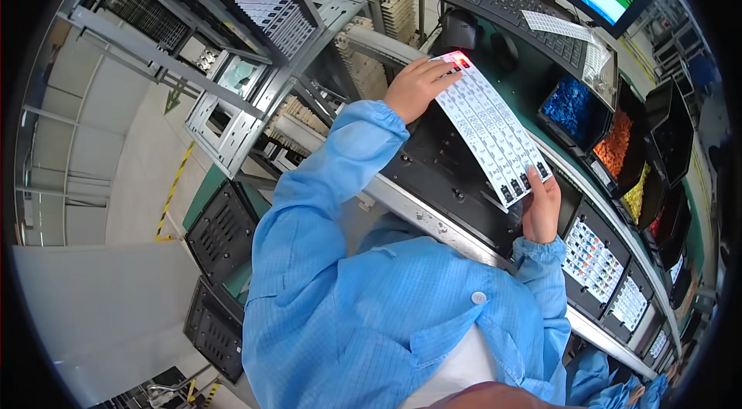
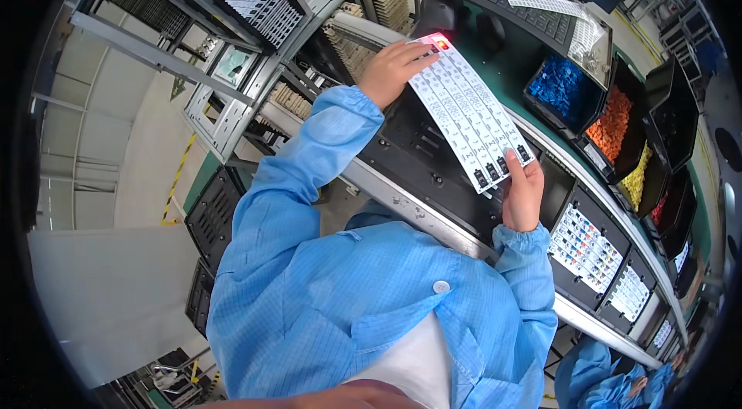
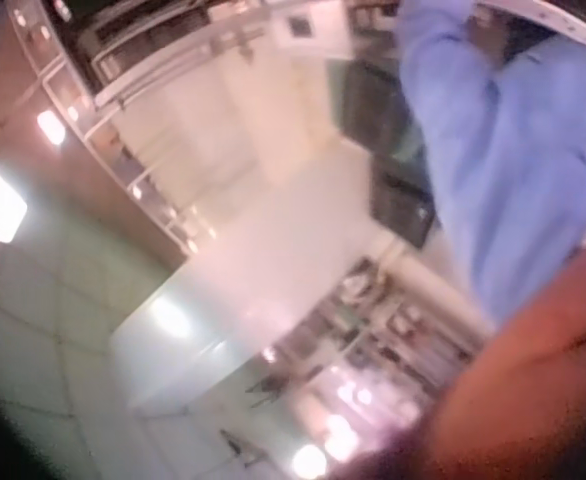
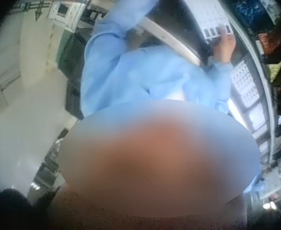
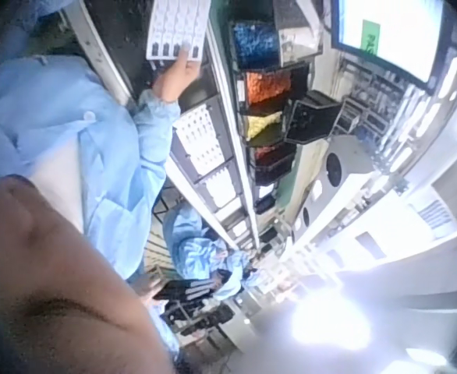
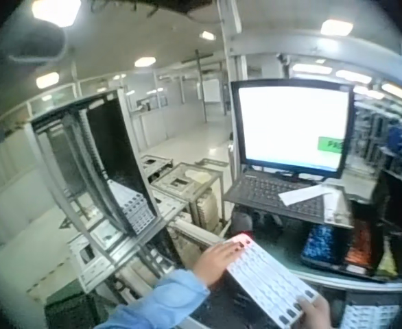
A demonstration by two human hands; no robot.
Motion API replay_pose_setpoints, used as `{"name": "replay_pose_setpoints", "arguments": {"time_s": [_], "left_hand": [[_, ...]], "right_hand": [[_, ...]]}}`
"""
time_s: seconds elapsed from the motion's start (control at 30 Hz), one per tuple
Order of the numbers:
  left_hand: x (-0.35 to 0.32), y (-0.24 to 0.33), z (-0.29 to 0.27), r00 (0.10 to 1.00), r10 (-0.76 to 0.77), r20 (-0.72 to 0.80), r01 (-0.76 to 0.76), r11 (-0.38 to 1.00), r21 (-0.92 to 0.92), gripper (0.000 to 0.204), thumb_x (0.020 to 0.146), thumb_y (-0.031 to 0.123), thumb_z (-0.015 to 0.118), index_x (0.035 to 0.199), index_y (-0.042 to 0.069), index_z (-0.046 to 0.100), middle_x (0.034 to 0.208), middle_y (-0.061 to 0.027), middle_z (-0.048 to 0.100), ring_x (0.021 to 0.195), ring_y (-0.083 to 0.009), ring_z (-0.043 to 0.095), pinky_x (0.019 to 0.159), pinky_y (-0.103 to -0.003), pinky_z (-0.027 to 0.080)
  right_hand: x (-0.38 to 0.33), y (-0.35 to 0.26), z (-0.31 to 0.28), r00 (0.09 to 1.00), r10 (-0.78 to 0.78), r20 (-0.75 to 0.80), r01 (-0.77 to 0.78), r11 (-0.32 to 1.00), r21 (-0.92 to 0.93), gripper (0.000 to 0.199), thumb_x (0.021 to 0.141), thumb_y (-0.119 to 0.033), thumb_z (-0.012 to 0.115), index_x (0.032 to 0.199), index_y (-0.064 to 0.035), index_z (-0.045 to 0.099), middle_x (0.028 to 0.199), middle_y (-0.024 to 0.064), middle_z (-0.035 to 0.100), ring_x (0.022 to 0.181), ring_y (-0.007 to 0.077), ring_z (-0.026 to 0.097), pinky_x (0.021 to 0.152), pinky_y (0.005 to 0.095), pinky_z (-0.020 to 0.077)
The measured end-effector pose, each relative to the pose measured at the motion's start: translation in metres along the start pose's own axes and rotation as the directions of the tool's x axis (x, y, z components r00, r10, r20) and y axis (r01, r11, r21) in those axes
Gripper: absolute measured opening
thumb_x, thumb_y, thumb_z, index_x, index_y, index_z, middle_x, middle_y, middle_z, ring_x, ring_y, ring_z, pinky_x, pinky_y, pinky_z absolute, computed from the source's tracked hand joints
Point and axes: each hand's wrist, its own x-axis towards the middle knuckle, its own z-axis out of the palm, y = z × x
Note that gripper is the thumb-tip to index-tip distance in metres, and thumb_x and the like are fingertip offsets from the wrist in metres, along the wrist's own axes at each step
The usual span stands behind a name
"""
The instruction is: Manual assembly of small electronic components onto a circuit board template at a factory workstation.
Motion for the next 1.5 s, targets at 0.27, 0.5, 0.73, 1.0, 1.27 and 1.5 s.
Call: {"name": "replay_pose_setpoints", "arguments": {"time_s": [0.27,0.5,0.73,1.0,1.27,1.5], "left_hand": [[0.002,-0.003,0.001,0.997,0.021,-0.069,-0.019,0.999,0.029,0.043,0.093,0.012,0.062,0.133,0.016,0.075,0.131,-0.0093,0.075,0.124,-0.0309,0.07,0.112,-0.047,0.052],[0.003,-0.002,-0.001,0.997,0.038,-0.067,-0.035,0.998,0.05,0.041,0.094,0.012,0.063,0.134,0.015,0.074,0.133,-0.0096,0.074,0.126,-0.0294,0.069,0.113,-0.047,0.051],[0.006,-0.011,0.01,0.995,0.086,-0.051,-0.081,0.991,0.102,0.037,0.095,0.013,0.066,0.13,0.015,0.075,0.133,-0.0095,0.074,0.125,-0.0282,0.069,0.112,-0.047,0.051],[-0.013,0.061,-0.057,0.965,-0.204,-0.167,0.192,0.978,-0.086,0.061,0.085,0.024,0.085,0.142,0.019,0.066,0.133,-0.0025,0.067,0.125,-0.0255,0.061,0.115,-0.053,0.041],[-0.083,0.1,-0.026,0.931,-0.364,0.03,0.365,0.927,-0.079,0.016,0.094,0.022,0.08,0.109,0.017,0.083,0.111,0.002,0.08,0.116,-0.0188,0.07,0.117,-0.056,0.031],[-0.088,0.097,-0.013,0.939,-0.329,0.097,0.32,0.943,0.091,0.019,0.099,0.019,0.072,0.115,0.015,0.081,0.122,-0.0021,0.08,0.123,-0.0206,0.07,0.121,-0.06,0.029]], "right_hand": [[0.001,-0.004,0.0,0.997,-0.067,-0.038,0.068,0.997,0.03,0.043,0.114,-0.022,0.058,0.152,-0.0021,0.054,0.117,0.0003,0.071,0.09,0.0088,0.065,0.08,0.0261,0.0557],[-0.012,0.001,-0.03,0.846,-0.473,0.247,0.503,0.551,-0.666,0.061,0.105,0.009,0.054,0.163,-0.0053,0.044,0.169,0.0129,0.04,0.149,0.0251,0.05,0.112,0.0364,0.0513],[-0.005,-0.017,-0.021,0.693,-0.579,0.429,0.501,-0.041,-0.865,0.045,0.097,0.006,0.068,0.138,-0.0099,0.073,0.146,0.0159,0.066,0.135,0.0334,0.063,0.112,0.0398,0.0514],[-0.064,0.007,-0.097,0.864,-0.504,-0.015,0.328,0.584,-0.742,0.022,0.107,-0.007,0.068,0.126,0.0022,0.072,0.093,0.0022,0.075,0.074,0.0061,0.061,0.064,0.0225,0.0472],[-0.065,0.021,-0.075,0.974,-0.132,-0.183,0.045,0.909,-0.415,0.049,0.107,-0.012,0.069,0.15,0.005,0.052,0.09,0.0017,0.076,0.068,0.0007,0.055,0.057,0.0177,0.0394],[-0.03,0.041,-0.086,0.968,-0.199,-0.149,0.075,0.805,-0.588,0.054,0.104,-0.011,0.073,0.152,0.0009,0.052,0.11,0.0075,0.076,0.07,0.0038,0.059,0.056,0.0216,0.0455]]}}
